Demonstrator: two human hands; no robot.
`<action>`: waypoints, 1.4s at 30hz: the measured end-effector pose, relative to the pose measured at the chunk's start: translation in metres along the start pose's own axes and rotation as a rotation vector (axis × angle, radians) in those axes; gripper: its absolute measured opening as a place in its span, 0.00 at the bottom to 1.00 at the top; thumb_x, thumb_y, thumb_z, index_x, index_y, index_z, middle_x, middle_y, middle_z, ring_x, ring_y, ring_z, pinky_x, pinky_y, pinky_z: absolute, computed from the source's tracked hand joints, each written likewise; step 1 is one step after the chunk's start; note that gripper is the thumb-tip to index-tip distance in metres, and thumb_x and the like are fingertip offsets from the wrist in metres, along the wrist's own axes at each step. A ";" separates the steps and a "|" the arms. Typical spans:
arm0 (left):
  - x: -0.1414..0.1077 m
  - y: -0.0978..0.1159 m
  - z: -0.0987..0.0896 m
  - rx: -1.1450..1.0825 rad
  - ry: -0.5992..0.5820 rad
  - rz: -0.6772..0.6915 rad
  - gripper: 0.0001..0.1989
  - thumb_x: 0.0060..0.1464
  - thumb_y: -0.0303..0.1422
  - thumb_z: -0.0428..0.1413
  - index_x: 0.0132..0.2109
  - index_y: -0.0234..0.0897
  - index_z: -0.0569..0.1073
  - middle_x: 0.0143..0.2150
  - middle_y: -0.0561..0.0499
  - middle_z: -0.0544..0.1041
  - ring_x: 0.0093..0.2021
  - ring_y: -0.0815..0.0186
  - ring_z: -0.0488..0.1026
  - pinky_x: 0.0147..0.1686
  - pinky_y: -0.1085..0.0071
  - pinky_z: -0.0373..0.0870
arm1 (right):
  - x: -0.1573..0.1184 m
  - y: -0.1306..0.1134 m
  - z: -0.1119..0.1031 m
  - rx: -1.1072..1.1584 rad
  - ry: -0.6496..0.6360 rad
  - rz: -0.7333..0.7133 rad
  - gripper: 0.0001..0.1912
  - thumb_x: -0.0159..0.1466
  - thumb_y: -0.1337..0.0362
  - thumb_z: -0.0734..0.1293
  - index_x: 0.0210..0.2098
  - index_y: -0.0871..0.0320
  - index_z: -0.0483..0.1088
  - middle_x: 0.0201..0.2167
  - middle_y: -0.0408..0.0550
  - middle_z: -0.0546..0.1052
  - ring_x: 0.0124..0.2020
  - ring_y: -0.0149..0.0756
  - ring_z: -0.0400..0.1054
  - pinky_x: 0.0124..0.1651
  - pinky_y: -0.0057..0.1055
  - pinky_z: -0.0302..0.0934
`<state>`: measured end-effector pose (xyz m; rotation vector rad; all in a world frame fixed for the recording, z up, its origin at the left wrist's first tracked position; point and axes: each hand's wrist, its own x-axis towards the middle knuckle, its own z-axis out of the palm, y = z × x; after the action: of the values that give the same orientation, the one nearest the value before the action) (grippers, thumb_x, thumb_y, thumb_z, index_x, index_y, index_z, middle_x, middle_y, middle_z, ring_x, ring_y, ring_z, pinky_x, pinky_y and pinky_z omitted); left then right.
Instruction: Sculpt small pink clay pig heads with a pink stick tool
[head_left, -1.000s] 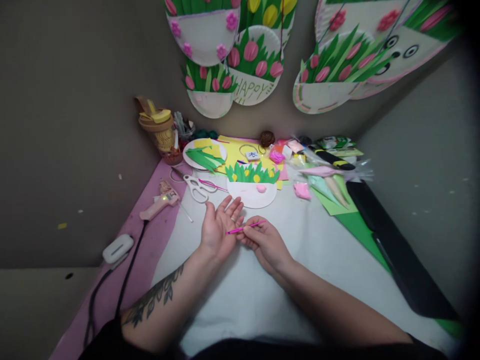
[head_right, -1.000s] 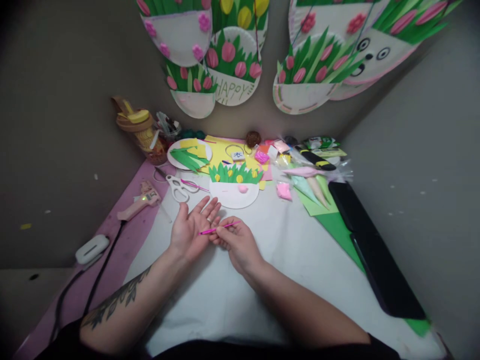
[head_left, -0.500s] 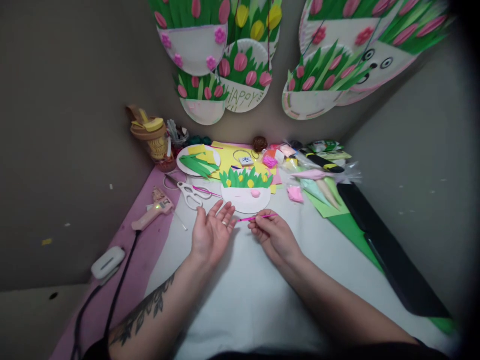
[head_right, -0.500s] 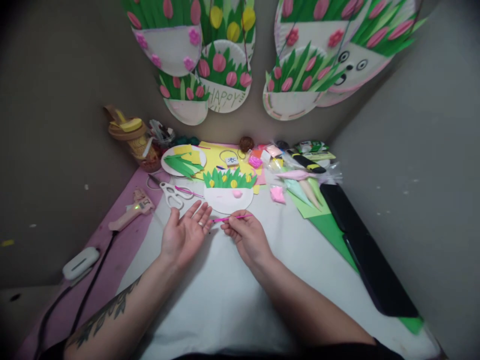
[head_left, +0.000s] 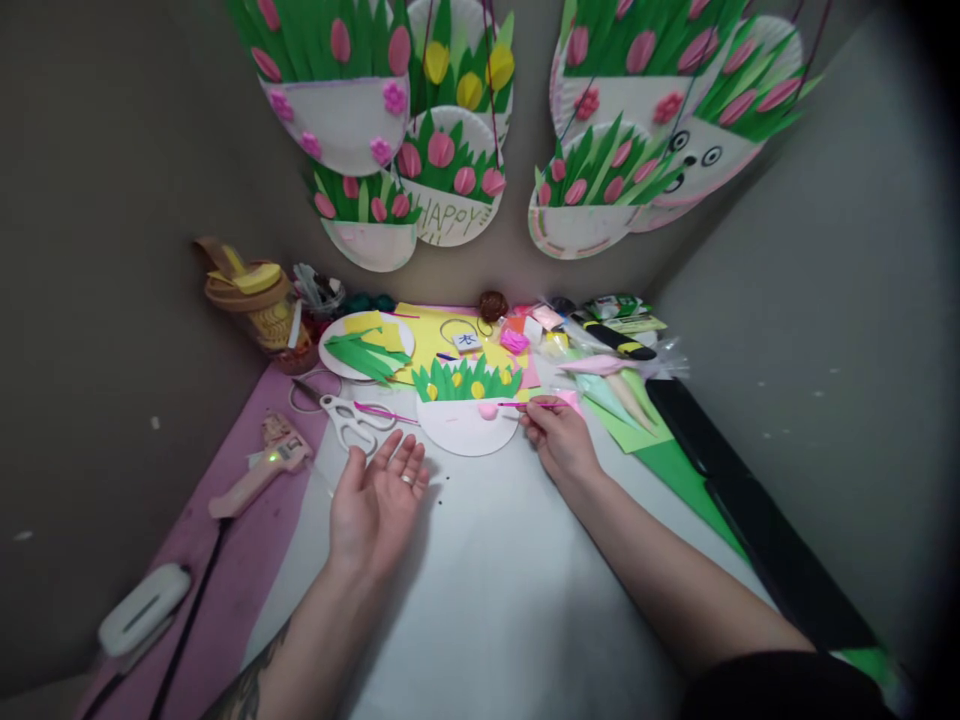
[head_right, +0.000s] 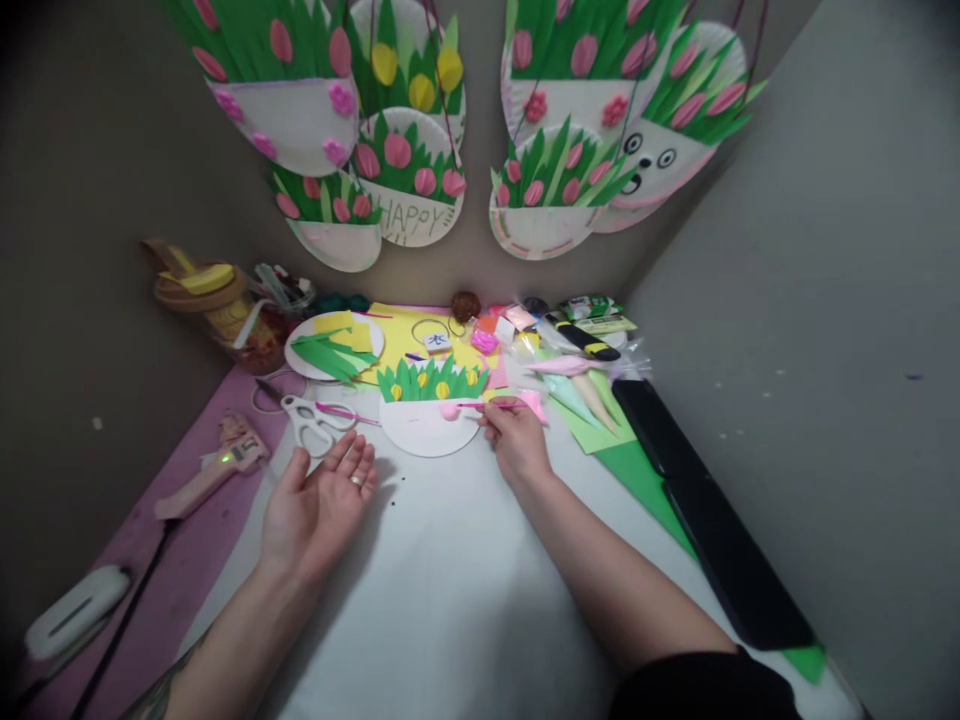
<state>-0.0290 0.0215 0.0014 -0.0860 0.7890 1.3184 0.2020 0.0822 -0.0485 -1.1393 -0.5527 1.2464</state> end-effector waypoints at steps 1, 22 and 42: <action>0.000 0.000 0.000 -0.001 0.004 -0.004 0.22 0.63 0.43 0.43 0.44 0.32 0.74 0.41 0.43 0.75 0.40 0.63 0.75 0.35 0.68 0.73 | 0.001 0.000 0.000 -0.006 0.004 -0.004 0.16 0.42 0.63 0.77 0.27 0.58 0.68 0.19 0.42 0.75 0.18 0.25 0.64 0.16 0.19 0.51; 0.001 0.000 -0.001 -0.004 0.040 -0.007 0.20 0.63 0.41 0.43 0.43 0.31 0.73 0.38 0.45 0.74 0.36 0.65 0.74 0.34 0.69 0.73 | -0.002 0.002 0.004 -0.135 0.005 -0.079 0.17 0.47 0.60 0.75 0.31 0.57 0.66 0.17 0.39 0.74 0.13 0.24 0.60 0.15 0.20 0.48; 0.043 0.000 0.051 1.601 -0.445 0.695 0.03 0.49 0.31 0.58 0.31 0.39 0.77 0.30 0.49 0.74 0.31 0.63 0.68 0.32 0.71 0.63 | -0.001 -0.006 -0.005 -0.052 0.020 -0.165 0.14 0.50 0.57 0.72 0.30 0.56 0.66 0.16 0.36 0.71 0.13 0.24 0.58 0.15 0.22 0.47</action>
<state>-0.0032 0.0819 0.0154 1.8015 1.3122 0.8918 0.2090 0.0796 -0.0450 -1.1247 -0.6545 1.0830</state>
